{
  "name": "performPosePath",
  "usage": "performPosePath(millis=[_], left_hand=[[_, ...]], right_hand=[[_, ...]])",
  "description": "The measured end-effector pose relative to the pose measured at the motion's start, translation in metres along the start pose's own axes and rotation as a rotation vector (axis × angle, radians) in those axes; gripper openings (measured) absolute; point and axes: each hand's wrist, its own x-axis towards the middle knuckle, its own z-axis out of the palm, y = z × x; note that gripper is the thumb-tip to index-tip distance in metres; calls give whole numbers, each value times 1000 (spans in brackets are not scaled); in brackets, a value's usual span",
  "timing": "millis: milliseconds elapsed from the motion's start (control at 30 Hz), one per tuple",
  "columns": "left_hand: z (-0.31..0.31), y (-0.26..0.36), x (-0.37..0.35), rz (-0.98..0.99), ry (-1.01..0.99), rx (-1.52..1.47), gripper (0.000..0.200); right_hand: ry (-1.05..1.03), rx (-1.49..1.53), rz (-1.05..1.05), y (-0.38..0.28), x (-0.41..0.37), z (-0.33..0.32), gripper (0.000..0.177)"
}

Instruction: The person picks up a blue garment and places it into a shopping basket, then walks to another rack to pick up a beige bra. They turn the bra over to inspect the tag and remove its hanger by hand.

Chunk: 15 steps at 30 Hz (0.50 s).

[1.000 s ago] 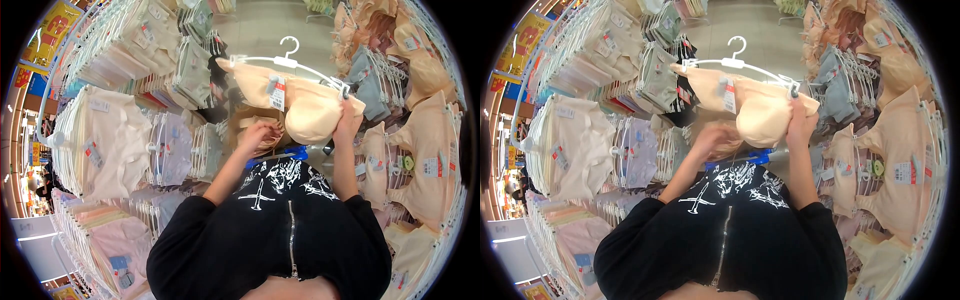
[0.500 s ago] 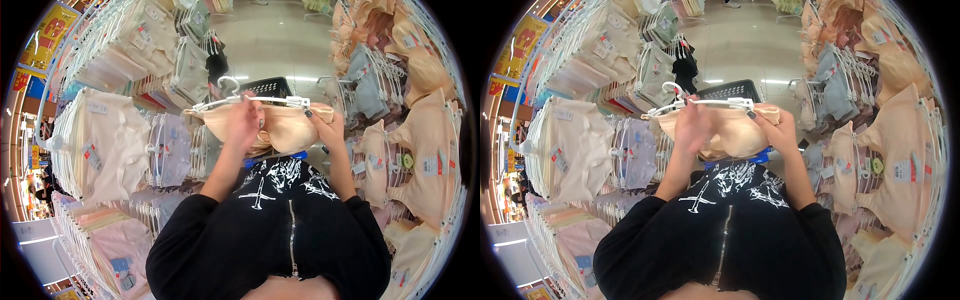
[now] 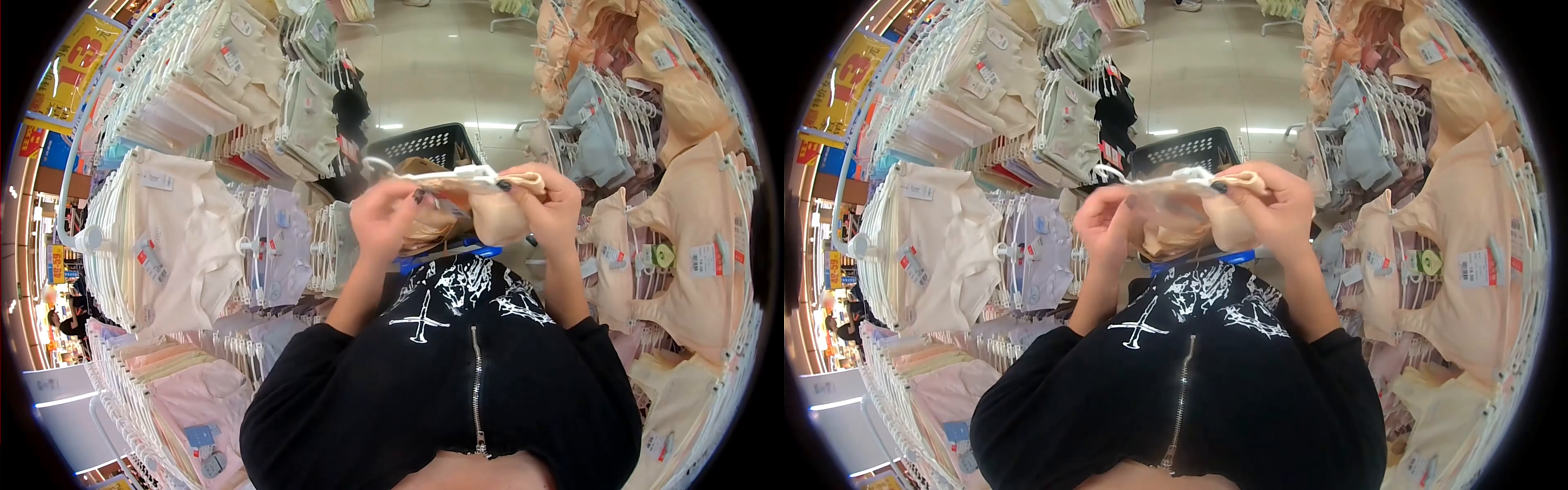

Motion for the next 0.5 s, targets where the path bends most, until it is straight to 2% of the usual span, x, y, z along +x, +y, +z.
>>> performPosePath(millis=[33, 133, 167, 200, 267, 333, 433, 500], left_hand=[[-3, -1, 6, 233, 22, 191, 18], [8, 29, 22, 353, -137, 513, 23], [7, 22, 22, 282, -248, 463, 27], [7, 17, 20, 300, -308, 474, 24], [15, 15, 11, 167, -239, 399, 20], [16, 17, 12, 191, -231, 427, 17], [18, 18, 12, 259, -210, 517, 14], [18, 16, 13, 305, -192, 570, 13]], right_hand=[[-37, -52, -8, -4, -1, 3, 13], [-132, -70, 17, -11, -1, 14, 16], [-149, -65, 23, -8, -2, 17, 16], [-164, -58, 27, -5, -2, 19, 16], [-143, -30, 32, -2, -3, 24, 16], [-115, 10, 15, 3, -4, 26, 15], [-87, -120, -182, 5, 1, 29, 14], [-67, -36, -60, 6, -2, 26, 13]])
